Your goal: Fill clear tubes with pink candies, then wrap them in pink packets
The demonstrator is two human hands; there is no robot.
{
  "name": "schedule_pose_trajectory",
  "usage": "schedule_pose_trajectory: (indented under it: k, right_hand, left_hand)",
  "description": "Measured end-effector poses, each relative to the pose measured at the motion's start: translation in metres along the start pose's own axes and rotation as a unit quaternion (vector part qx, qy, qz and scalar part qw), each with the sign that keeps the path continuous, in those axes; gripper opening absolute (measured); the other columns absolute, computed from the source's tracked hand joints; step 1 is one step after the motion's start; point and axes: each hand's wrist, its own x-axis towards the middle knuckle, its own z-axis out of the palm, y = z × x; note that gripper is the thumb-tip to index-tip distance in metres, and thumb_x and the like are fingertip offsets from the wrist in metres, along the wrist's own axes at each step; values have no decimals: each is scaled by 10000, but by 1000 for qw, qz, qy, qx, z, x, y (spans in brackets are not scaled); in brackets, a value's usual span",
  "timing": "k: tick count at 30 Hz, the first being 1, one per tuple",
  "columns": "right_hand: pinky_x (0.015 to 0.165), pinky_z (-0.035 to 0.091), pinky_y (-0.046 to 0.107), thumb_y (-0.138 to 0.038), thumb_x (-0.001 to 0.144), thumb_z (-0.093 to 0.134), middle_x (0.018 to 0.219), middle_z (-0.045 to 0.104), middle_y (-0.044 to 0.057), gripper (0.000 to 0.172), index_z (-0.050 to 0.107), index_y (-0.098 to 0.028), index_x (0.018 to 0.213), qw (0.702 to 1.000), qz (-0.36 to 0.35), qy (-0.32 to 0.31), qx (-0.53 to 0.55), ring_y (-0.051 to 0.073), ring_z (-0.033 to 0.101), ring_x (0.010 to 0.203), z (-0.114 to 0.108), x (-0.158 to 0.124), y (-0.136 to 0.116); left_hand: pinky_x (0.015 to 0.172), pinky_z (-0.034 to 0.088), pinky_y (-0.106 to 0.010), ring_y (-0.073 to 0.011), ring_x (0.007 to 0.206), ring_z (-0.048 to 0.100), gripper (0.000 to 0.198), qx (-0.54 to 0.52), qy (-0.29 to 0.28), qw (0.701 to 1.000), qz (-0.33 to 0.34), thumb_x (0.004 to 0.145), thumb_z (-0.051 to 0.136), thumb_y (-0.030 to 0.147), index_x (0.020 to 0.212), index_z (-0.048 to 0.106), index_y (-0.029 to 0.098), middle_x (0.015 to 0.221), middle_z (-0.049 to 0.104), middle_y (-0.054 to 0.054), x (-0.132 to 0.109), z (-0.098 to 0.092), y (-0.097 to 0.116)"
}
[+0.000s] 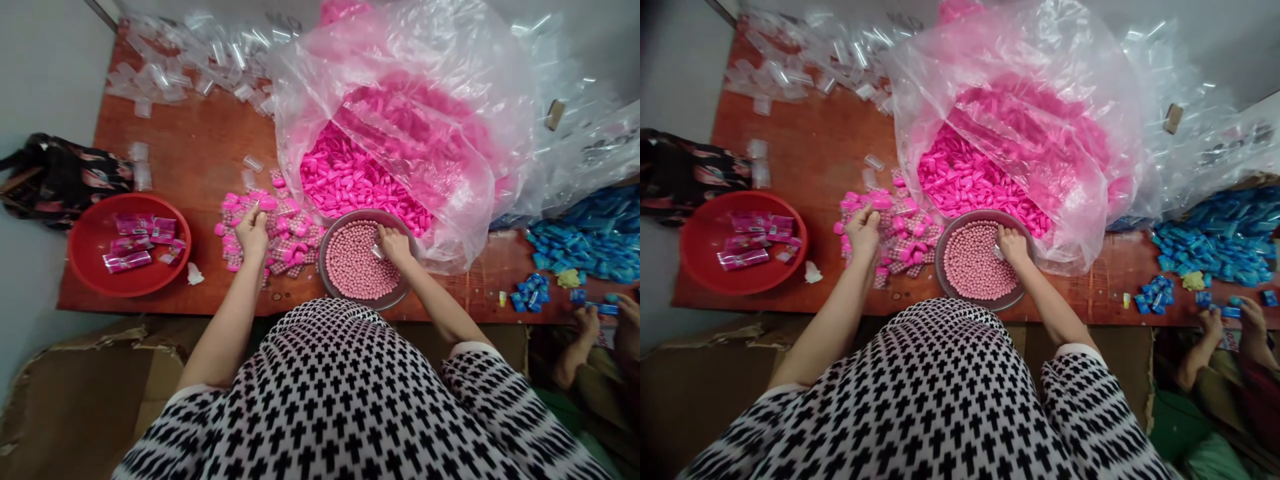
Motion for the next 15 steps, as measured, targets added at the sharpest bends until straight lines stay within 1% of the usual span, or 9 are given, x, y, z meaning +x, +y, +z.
schedule_pose_trajectory:
  k: [2, 5, 7, 8, 10, 11, 12, 13, 15]
  right_hand:
    - [797, 474, 385, -214, 891, 451, 1075, 639, 222, 368, 531, -80, 1225, 1000, -7, 2, 21, 295, 576, 1019, 3, 2, 3]
    - [841, 472, 340, -257, 877, 505, 1108, 652, 145, 323, 564, -133, 1169, 997, -34, 3, 64, 233, 590, 1006, 2, 0, 11]
    - [826, 482, 307, -292, 875, 517, 1107, 655, 103, 331, 553, -146, 1170, 987, -57, 22, 149, 190, 608, 953, -1, -6, 12]
    - [806, 489, 301, -314, 869, 524, 1098, 656, 93, 336, 552, -149, 1159, 973, -67, 40, 216, 180, 613, 924, -3, -9, 11]
    - [785, 496, 313, -366, 843, 552, 1068, 658, 80, 334, 567, -161, 1107, 926, -81, 81, 360, 179, 615, 899, -8, -18, 3]
    - [792, 495, 324, -391, 823, 575, 1048, 660, 72, 332, 577, -171, 1072, 900, -84, 97, 417, 185, 613, 905, -10, -22, -3]
    - [806, 492, 334, -412, 804, 595, 1026, 662, 63, 333, 583, -180, 1042, 880, -86, 105, 455, 188, 611, 913, -12, -26, -10]
    - [814, 490, 342, -427, 787, 612, 1002, 664, 56, 337, 586, -186, 1021, 865, -86, 107, 483, 190, 610, 913, -14, -31, -16]
    - [793, 494, 342, -445, 771, 626, 968, 666, 52, 352, 583, -186, 1005, 844, -89, 95, 520, 189, 615, 881, -17, -38, -27]
  left_hand:
    - [856, 454, -393, -225, 1059, 570, 437, 28, 17, 999, 12, 806, 555, 504, 996, 666, 127, 922, 683, -68, -9, 7, 3]
    - [873, 467, -402, -226, 1060, 571, 380, 76, 35, 996, 43, 804, 577, 451, 1030, 656, 156, 989, 673, -74, -18, 15, -2]
    - [909, 457, -410, -222, 1060, 571, 321, 119, 51, 988, 79, 813, 574, 397, 1031, 654, 174, 1026, 667, -76, -25, 21, -7]
    - [922, 452, -407, -218, 1041, 579, 286, 133, 50, 985, 94, 814, 574, 364, 1017, 658, 181, 1025, 668, -73, -30, 27, -10]
    - [915, 457, -377, -204, 966, 608, 218, 140, 16, 984, 107, 801, 586, 301, 970, 670, 191, 988, 679, -65, -41, 44, -16]
    - [887, 469, -354, -198, 929, 621, 200, 134, -36, 985, 101, 791, 596, 276, 958, 671, 194, 970, 683, -62, -47, 54, -19]
    - [857, 480, -331, -195, 921, 628, 202, 120, -92, 985, 87, 780, 608, 261, 963, 665, 198, 983, 683, -64, -54, 65, -22]
    - [817, 491, -313, -193, 904, 637, 219, 102, -129, 984, 66, 764, 626, 251, 975, 654, 201, 995, 681, -64, -60, 76, -25]
    - [773, 500, -298, -184, 855, 649, 249, 67, -173, 982, 27, 747, 640, 245, 992, 633, 203, 979, 681, -50, -71, 95, -30]
